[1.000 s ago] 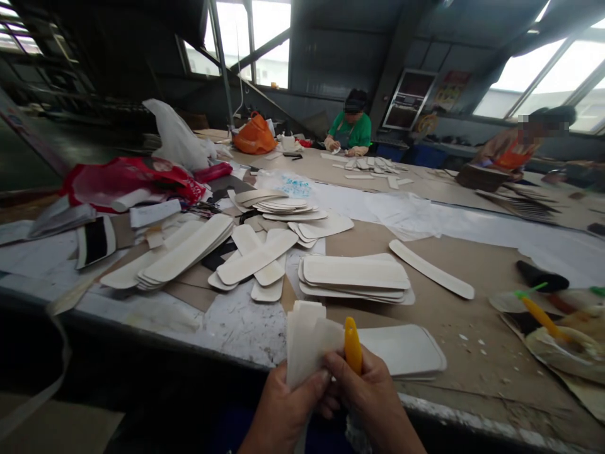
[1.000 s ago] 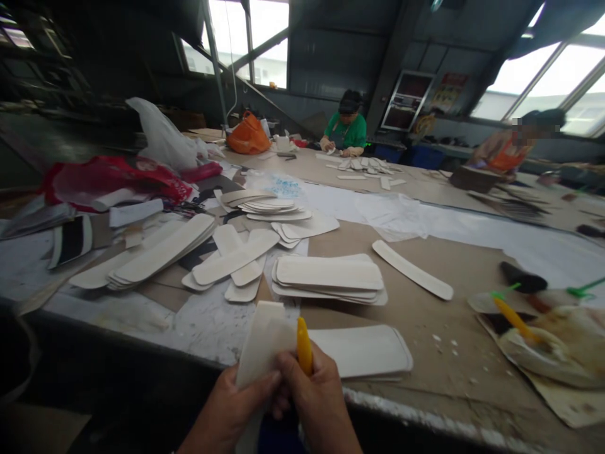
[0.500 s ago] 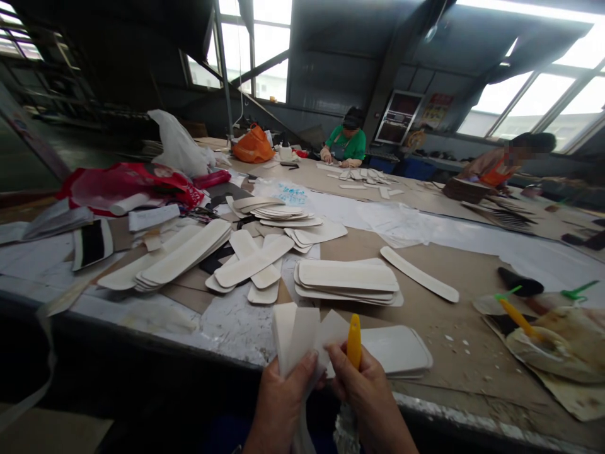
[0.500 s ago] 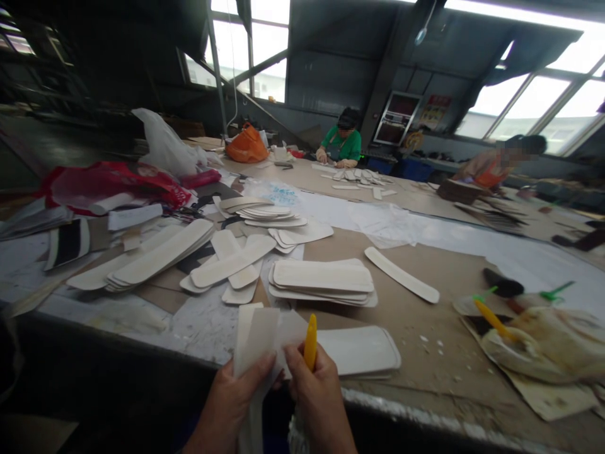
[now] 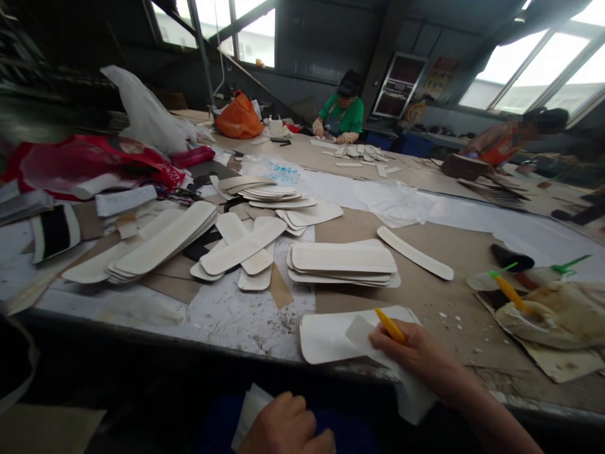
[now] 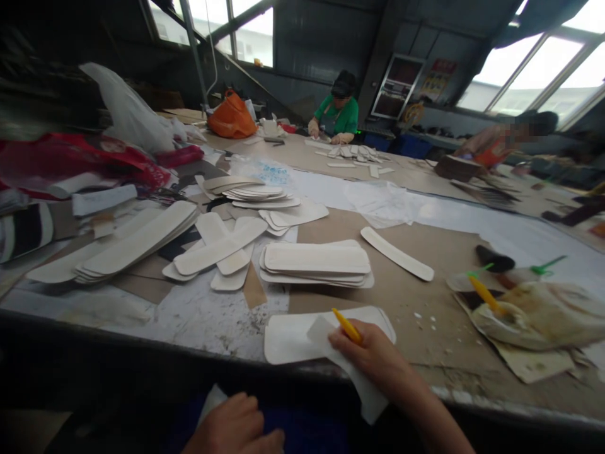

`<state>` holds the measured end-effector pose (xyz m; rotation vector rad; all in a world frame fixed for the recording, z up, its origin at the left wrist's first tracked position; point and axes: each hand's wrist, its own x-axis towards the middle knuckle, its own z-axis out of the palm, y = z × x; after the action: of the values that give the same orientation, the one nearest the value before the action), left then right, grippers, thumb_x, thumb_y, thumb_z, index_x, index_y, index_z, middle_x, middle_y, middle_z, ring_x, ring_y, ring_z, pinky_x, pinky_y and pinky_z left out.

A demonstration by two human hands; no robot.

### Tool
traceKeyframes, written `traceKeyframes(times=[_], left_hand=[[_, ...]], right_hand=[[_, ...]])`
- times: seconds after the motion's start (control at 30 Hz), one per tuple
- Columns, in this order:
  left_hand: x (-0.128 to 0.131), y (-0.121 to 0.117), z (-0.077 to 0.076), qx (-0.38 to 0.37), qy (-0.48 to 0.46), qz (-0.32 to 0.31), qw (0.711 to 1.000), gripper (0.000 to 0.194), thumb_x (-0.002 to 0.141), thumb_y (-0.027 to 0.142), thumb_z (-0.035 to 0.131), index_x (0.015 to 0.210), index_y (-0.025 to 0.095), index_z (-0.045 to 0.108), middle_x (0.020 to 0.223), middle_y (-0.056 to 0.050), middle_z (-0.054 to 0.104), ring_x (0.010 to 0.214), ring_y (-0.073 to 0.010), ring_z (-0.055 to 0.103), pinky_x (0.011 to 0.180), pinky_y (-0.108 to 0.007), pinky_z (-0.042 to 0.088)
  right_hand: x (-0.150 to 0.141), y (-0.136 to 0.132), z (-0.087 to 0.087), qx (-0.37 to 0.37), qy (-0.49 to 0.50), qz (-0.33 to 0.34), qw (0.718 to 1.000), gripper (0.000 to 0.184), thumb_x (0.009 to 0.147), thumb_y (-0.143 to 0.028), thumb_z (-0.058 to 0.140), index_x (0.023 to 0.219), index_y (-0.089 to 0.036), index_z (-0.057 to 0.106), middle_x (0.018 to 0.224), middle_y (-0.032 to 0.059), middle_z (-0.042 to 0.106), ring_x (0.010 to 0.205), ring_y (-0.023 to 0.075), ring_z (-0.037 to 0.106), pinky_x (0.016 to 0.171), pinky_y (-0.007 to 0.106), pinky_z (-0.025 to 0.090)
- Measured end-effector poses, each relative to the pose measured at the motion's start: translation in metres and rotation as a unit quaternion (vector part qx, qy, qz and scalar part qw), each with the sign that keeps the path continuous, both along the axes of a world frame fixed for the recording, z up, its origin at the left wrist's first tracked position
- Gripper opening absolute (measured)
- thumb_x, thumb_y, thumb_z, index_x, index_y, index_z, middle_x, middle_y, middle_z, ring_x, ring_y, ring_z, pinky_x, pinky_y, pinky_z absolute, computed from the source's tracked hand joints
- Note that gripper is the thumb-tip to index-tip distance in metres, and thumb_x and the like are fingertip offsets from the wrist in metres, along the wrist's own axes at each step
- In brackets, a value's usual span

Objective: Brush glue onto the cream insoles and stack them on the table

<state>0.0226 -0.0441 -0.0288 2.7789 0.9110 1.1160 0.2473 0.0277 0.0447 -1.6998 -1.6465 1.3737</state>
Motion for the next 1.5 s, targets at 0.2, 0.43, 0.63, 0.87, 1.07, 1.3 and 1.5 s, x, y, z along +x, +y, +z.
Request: traceKeyframes(times=[0.2,0.43,0.63,0.87,1.07,1.3,1.5], left_hand=[[0.002,0.016,-0.008,0.048,-0.130,0.081,0.987,0.019,0.080,0.010,0.050,0.067,0.019,0.061,0.087,-0.004,0.063,0.085,-0.0173,0.055,0.076,-0.028,0.045],[-0.015,0.020,-0.015,-0.041,-0.052,0.108,0.992,0.012,0.078,0.012,0.055,0.078,0.020,0.064,0.116,-0.009,0.057,0.109,-0.0242,0.046,0.091,-0.038,0.041],[-0.020,0.026,-0.011,-0.094,-0.010,0.084,0.992,0.020,0.084,0.015,0.044,0.080,0.018,0.063,0.120,-0.012,0.056,0.114,-0.0259,0.044,0.092,-0.041,0.041],[-0.022,0.030,-0.016,-0.103,0.015,0.077,0.992,0.020,0.081,0.011,0.044,0.084,0.017,0.062,0.114,-0.013,0.059,0.110,-0.0276,0.047,0.090,-0.042,0.042],[-0.027,0.033,-0.023,-0.097,0.021,0.075,0.992,0.021,0.080,0.009,0.042,0.084,0.016,0.062,0.111,-0.013,0.061,0.105,-0.0262,0.050,0.088,-0.039,0.045],[-0.028,0.033,-0.032,-0.069,0.014,0.063,0.996,0.020,0.085,0.015,0.040,0.086,0.014,0.061,0.115,-0.014,0.059,0.108,-0.0290,0.047,0.088,-0.040,0.042],[-0.029,0.034,-0.033,-0.058,0.015,0.056,0.997,0.031,0.088,0.012,0.029,0.085,0.016,0.060,0.114,-0.013,0.059,0.107,-0.0279,0.048,0.086,-0.039,0.041]], right_hand=[[-0.032,0.033,-0.006,-0.065,-0.022,0.194,0.979,0.030,0.073,-0.040,0.055,0.057,-0.018,0.042,0.052,-0.0075,0.031,0.050,0.0072,0.026,0.045,0.021,0.021],[-0.052,0.055,-0.011,-0.060,-0.155,0.245,0.955,0.024,0.070,-0.035,0.057,0.056,-0.017,0.050,0.049,-0.0062,0.039,0.047,0.0076,0.032,0.043,0.021,0.022],[-0.057,0.058,-0.017,-0.005,-0.211,0.285,0.935,0.020,0.071,-0.033,0.058,0.061,-0.016,0.062,0.050,-0.0028,0.049,0.047,0.0092,0.038,0.044,0.022,0.024],[-0.063,0.058,-0.018,0.039,-0.285,0.328,0.900,0.023,0.074,-0.037,0.058,0.071,-0.017,0.067,0.061,0.0052,0.065,0.053,0.0151,0.053,0.046,0.023,0.026],[-0.042,0.046,0.004,0.047,-0.362,0.337,0.868,0.021,0.074,-0.036,0.060,0.082,-0.019,0.068,0.075,0.0084,0.069,0.070,0.0224,0.062,0.055,0.025,0.034],[0.042,0.025,0.024,0.032,-0.445,0.168,0.879,0.020,0.084,-0.031,0.044,0.085,-0.018,0.059,0.086,0.0078,0.065,0.079,0.0207,0.059,0.068,0.028,0.039],[0.044,0.025,0.007,0.051,-0.526,0.136,0.838,0.016,0.085,-0.023,0.040,0.086,-0.019,0.056,0.088,0.0086,0.066,0.083,0.0225,0.060,0.066,0.028,0.038]])
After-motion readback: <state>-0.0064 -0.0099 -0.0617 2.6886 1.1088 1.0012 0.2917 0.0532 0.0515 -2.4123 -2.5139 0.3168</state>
